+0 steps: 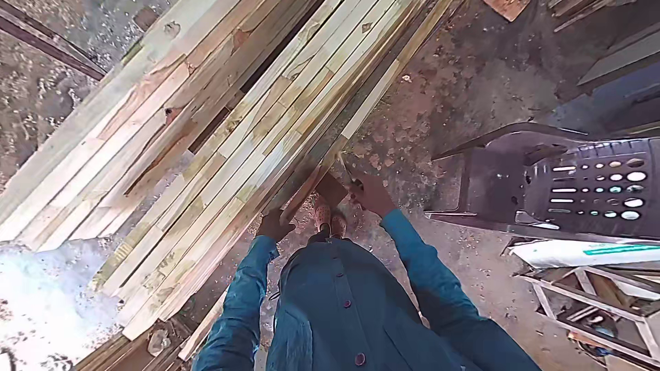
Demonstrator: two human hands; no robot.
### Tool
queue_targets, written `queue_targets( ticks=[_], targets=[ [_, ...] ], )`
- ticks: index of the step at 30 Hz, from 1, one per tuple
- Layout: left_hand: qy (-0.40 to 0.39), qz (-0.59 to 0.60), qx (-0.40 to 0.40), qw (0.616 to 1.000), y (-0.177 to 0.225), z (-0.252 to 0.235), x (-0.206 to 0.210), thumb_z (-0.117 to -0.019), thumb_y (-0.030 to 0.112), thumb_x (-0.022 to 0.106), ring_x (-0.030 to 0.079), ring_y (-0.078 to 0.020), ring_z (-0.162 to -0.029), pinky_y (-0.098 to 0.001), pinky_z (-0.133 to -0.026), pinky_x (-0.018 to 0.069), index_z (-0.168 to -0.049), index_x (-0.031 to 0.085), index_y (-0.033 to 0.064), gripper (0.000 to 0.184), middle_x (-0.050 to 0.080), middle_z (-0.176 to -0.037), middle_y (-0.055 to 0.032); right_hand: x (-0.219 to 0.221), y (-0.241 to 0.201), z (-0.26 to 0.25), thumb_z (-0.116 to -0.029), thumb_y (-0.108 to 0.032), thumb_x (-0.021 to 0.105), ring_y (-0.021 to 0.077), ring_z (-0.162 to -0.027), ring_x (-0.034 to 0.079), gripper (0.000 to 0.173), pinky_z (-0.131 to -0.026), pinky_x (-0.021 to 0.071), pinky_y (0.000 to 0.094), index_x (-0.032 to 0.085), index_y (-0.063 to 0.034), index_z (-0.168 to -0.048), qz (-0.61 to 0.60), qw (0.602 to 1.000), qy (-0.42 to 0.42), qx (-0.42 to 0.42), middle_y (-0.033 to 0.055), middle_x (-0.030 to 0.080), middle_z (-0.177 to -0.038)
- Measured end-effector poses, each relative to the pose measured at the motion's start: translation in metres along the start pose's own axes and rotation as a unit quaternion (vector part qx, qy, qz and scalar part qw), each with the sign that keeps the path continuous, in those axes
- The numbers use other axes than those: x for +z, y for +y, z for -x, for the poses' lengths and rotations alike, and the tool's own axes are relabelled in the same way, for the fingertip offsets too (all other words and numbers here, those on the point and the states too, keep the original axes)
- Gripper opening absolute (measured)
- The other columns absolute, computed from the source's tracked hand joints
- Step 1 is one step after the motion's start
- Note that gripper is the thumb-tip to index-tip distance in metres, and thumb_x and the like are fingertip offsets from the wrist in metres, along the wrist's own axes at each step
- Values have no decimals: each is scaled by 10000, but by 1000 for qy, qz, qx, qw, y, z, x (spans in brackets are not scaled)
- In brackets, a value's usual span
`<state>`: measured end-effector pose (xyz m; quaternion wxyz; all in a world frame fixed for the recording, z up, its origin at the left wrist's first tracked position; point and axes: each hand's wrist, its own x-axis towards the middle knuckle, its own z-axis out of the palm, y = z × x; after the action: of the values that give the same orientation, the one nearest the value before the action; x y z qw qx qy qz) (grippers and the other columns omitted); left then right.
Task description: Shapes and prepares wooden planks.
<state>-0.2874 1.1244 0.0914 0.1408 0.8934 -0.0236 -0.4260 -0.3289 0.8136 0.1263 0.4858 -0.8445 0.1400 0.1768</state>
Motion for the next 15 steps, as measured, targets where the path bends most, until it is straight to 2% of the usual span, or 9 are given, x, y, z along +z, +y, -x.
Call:
queue_targets(
  ticks=[3,4,5,7,10,12,13,14,15],
  targets=[
    [-25,31,14,999,-18,-1,3,-817,371,880,521,-424,-1366,-604,-1149,394,-1514,468,73,862,549,-1457,-256,22,3,-44,-1016,-119,611,400,-1132,671,553,-1018,510,558,476,-148,-1552,125,988,74,-44,241,680,-1246],
    [-32,38,15,999,-26,1,5,-812,362,885,527,-426,-1360,-609,-1145,398,-1522,458,90,872,553,-1451,-259,32,11,-51,-1019,-109,602,430,-1166,647,535,-1023,508,576,483,-158,-1539,151,984,86,-33,261,644,-1287],
    [-37,41,14,998,-32,3,7,-826,342,872,531,-422,-1358,-612,-1142,400,-1526,456,94,851,555,-1450,-258,38,18,-50,-1021,-85,580,456,-1168,639,611,-988,526,601,416,-235,-1590,173,981,91,-13,275,611,-1332],
    [-27,36,0,999,-37,8,10,-881,261,795,568,-416,-1319,-626,-1105,433,-1473,519,74,679,595,-1405,-248,46,27,-37,-1026,-55,535,489,-1159,637,663,-938,545,628,348,-287,-1619,203,974,96,26,307,567,-1381],
    [20,17,-82,996,-15,20,21,-920,171,669,626,-405,-1243,-668,-981,502,-1423,559,148,516,649,-1343,-192,33,18,-27,-1046,-133,537,465,-1114,651,600,-912,558,595,363,-215,-1615,226,963,119,82,293,579,-1338],
    [49,8,-107,993,-5,25,30,-936,164,642,618,-420,-1247,-693,-976,487,-1447,545,172,520,641,-1353,-196,13,-13,-34,-1062,-193,513,435,-1156,650,527,-960,549,566,423,-134,-1577,218,963,133,90,282,613,-1313],
    [57,9,-110,992,-3,29,35,-939,163,643,601,-430,-1263,-702,-992,467,-1460,534,172,533,627,-1370,-205,8,-30,-36,-1056,-195,521,437,-1174,642,460,-984,530,574,516,-62,-1496,209,966,123,93,286,633,-1281],
    [64,9,-110,992,-2,30,37,-938,163,649,592,-431,-1273,-705,-1003,455,-1459,536,167,533,622,-1377,-205,9,-44,-37,-1043,-181,539,436,-1149,654,367,-968,534,586,611,-1,-1354,205,968,106,95,283,662,-1215],
    [65,9,-111,992,-2,32,37,-938,164,655,589,-427,-1277,-704,-1009,447,-1454,541,165,528,622,-1376,-205,17,-57,-32,-1031,-160,537,421,-1134,662,312,-944,542,581,639,23,-1262,211,969,73,103,269,669,-1194]
  ],
)
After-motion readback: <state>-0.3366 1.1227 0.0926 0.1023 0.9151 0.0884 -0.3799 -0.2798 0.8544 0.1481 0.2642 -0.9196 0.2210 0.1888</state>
